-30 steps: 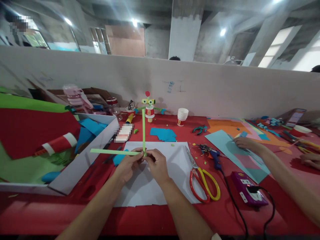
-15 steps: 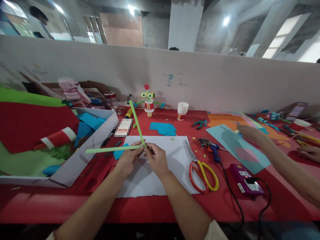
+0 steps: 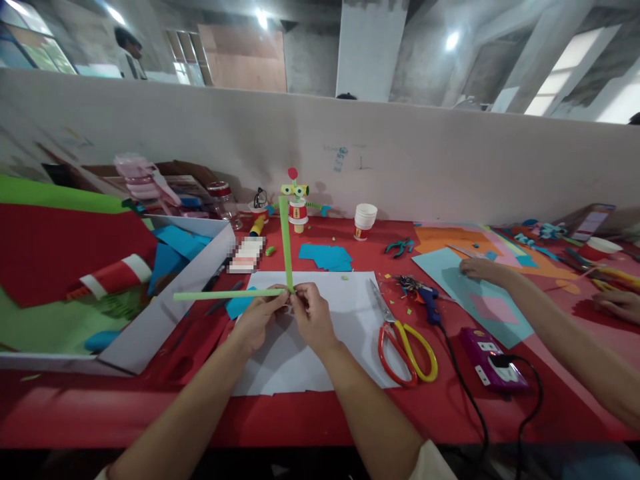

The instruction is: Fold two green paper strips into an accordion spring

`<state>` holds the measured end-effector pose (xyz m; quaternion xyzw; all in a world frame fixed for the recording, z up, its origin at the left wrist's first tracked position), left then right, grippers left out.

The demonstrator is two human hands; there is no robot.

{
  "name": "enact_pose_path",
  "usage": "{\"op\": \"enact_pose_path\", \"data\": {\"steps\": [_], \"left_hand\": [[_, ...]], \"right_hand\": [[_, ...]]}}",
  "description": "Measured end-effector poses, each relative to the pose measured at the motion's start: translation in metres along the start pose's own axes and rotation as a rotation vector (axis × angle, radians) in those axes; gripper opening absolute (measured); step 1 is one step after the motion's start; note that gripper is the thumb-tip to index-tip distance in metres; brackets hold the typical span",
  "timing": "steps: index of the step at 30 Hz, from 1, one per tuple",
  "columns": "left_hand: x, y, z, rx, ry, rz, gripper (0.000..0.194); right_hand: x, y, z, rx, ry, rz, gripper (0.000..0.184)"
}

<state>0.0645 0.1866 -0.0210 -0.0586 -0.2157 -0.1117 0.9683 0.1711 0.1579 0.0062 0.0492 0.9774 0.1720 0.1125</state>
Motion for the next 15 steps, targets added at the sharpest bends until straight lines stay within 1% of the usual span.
{"op": "enact_pose_path", "data": {"steps": [3,7,9,11,13,15], "left_hand": [[-0.004,0.001,0.004,0.041,0.013,0.04,0.02],[-0.006,0.001,0.004,0.043,-0.025,0.058,0.021],[-0.002,0.0,0.006,0.049,-0.038,0.038,0.021],[0.005,-0.003,0.009,0.059,-0.044,-0.006,0.022],[0.011,-0.004,0.012,0.07,-0.026,-0.037,0.023],[0.014,-0.004,0.014,0.08,0.002,-0.032,0.024]], "right_hand": [[0.001,0.0,0.002,0.002,0.045,-0.003,0.011],[0.006,0.0,0.005,0.029,0.168,-0.024,0.011],[0.009,0.001,0.006,0.049,0.234,-0.04,0.011],[0.01,0.002,0.008,0.07,0.293,-0.043,0.012],[0.01,0.003,0.01,0.091,0.34,-0.024,0.013],[0.008,0.003,0.014,0.113,0.373,0.0,0.015]]}}
Point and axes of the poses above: each hand's wrist, its own y-axis towards the middle knuckle, its own x-axis out of the palm, z = x × y, the point moved 9 cm from there along y, towards the middle knuckle, and after that the axes turned 4 degrees about -y, right-handed, at the moved point
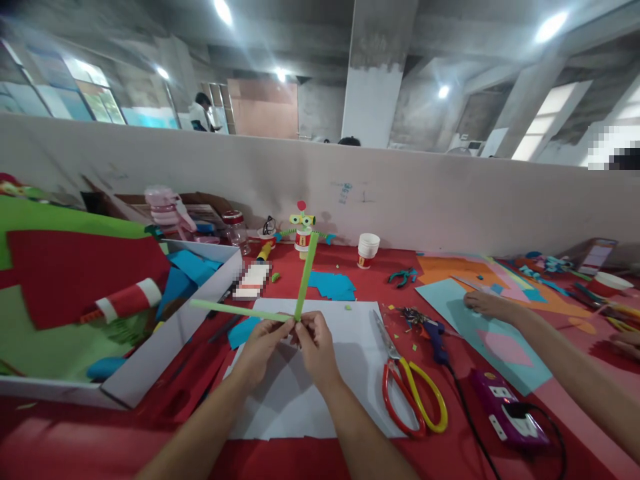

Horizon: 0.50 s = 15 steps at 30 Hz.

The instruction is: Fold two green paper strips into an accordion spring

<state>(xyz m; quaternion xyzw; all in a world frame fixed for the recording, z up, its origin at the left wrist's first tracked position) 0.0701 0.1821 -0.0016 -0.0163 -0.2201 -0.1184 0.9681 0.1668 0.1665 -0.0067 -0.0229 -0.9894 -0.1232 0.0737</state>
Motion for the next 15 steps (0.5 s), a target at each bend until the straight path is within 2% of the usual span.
{"op": "enact_pose_path", "data": {"steps": [6,8,11,15], "left_hand": [[-0.004,0.011,-0.005,-0.11,0.027,0.16,0.022],[-0.001,0.014,-0.005,-0.097,0.018,0.182,0.021],[0.004,0.016,-0.003,-0.031,0.021,0.173,0.021],[0.012,0.013,-0.004,-0.002,-0.006,0.073,0.023]], "right_hand": [[-0.007,0.003,0.005,0.072,0.08,0.064,0.019],[-0.011,0.004,0.004,0.078,0.113,0.096,0.02],[-0.015,0.005,0.004,0.088,0.118,0.129,0.022],[-0.018,0.005,0.007,0.088,0.024,0.13,0.025]]}}
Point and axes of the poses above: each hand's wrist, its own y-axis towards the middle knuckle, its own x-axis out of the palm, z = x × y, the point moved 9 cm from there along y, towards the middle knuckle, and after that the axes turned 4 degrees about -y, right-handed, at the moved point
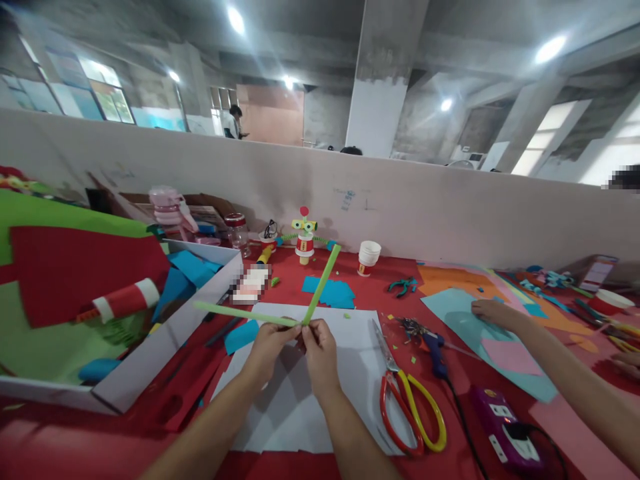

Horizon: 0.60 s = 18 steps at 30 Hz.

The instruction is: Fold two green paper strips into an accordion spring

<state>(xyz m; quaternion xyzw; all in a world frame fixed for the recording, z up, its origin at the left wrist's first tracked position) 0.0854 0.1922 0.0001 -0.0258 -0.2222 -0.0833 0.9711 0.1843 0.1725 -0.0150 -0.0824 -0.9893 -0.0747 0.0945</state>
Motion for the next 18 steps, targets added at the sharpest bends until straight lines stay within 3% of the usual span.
{"op": "enact_pose_path", "data": {"steps": [4,11,15,18], "left_hand": [[0.001,0.001,-0.004,-0.023,-0.015,-0.056,0.021],[-0.017,0.015,-0.003,0.058,0.055,0.077,0.014],[-0.016,0.015,-0.005,0.047,0.047,0.088,0.01],[-0.009,0.014,-0.01,-0.003,0.053,0.02,0.012]], "right_hand": [[0.0,0.003,0.0,0.012,-0.007,-0.012,0.026],[0.007,0.017,0.006,0.222,-0.024,-0.085,0.029],[-0.002,0.022,0.002,0.137,-0.161,-0.093,0.026],[-0.013,0.022,0.001,0.082,-0.193,-0.05,0.024]]}}
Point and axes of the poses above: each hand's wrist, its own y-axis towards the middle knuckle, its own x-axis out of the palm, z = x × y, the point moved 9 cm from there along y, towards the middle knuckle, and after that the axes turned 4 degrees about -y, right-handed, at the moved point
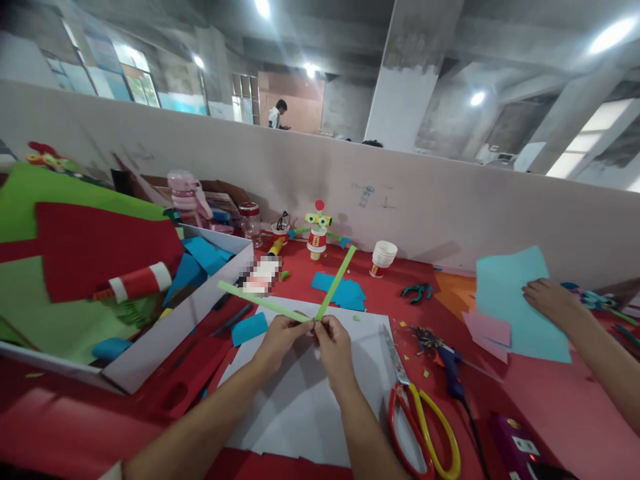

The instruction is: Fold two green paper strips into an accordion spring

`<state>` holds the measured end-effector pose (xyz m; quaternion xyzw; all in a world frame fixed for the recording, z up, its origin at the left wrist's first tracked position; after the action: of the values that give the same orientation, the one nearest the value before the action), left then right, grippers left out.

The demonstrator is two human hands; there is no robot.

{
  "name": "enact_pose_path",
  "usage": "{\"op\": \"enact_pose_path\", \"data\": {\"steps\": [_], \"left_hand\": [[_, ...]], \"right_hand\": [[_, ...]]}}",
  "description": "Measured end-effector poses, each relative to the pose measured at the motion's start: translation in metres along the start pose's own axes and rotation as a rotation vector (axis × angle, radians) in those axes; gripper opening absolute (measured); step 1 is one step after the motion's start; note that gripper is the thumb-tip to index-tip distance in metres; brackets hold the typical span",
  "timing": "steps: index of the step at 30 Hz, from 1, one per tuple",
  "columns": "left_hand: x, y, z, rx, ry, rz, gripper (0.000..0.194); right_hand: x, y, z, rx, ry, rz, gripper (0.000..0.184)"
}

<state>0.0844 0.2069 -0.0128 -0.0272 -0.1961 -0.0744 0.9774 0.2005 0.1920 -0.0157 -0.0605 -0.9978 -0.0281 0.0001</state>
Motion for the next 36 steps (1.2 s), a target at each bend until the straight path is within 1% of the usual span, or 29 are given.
{"op": "enact_pose_path", "data": {"steps": [3,6,8,10,14,18,20,23,28,32,36], "left_hand": [[0.004,0.0,-0.004,-0.054,-0.025,-0.047,0.014],[-0.004,0.002,-0.008,-0.099,-0.043,0.01,0.014],[-0.01,0.002,-0.01,-0.12,-0.038,0.053,0.02],[-0.011,0.003,-0.011,-0.129,-0.041,0.058,0.019],[-0.012,0.003,-0.014,-0.147,-0.051,0.05,0.018],[-0.01,0.002,-0.02,-0.244,-0.116,0.027,0.018],[-0.007,0.002,-0.02,-0.266,-0.14,0.011,0.019],[-0.006,0.001,-0.016,-0.223,-0.11,0.009,0.021],[-0.004,-0.003,-0.007,-0.126,-0.025,0.01,0.022],[-0.005,-0.005,-0.003,-0.078,0.009,0.058,0.019],[-0.007,-0.005,-0.003,-0.056,0.024,0.094,0.017]], "right_hand": [[-0.001,-0.003,0.001,0.016,0.021,-0.003,0.022],[0.003,-0.006,-0.002,0.039,0.109,-0.029,0.023],[0.007,-0.007,-0.003,0.063,0.18,-0.056,0.025],[0.01,-0.007,-0.002,0.094,0.248,-0.078,0.027],[0.01,-0.008,0.0,0.129,0.334,-0.086,0.026],[0.011,-0.009,-0.004,0.123,0.362,-0.106,0.024],[0.013,-0.01,-0.007,0.114,0.369,-0.115,0.024],[0.013,-0.011,-0.011,0.093,0.341,-0.106,0.024],[0.003,-0.011,-0.01,0.062,0.214,0.016,0.018],[0.003,-0.01,-0.008,0.057,0.19,0.027,0.014],[-0.001,-0.009,-0.004,0.051,0.135,0.081,0.012]]}}
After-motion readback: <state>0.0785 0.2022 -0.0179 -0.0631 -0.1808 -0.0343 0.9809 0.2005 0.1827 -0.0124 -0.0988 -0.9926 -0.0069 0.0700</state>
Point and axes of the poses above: each hand's wrist, its own y-axis towards the middle knuckle, its own x-axis out of the palm, z = x × y, the point moved 9 cm from there along y, towards the middle knuckle, and after that the axes turned 4 degrees about -y, right-handed, at the moved point
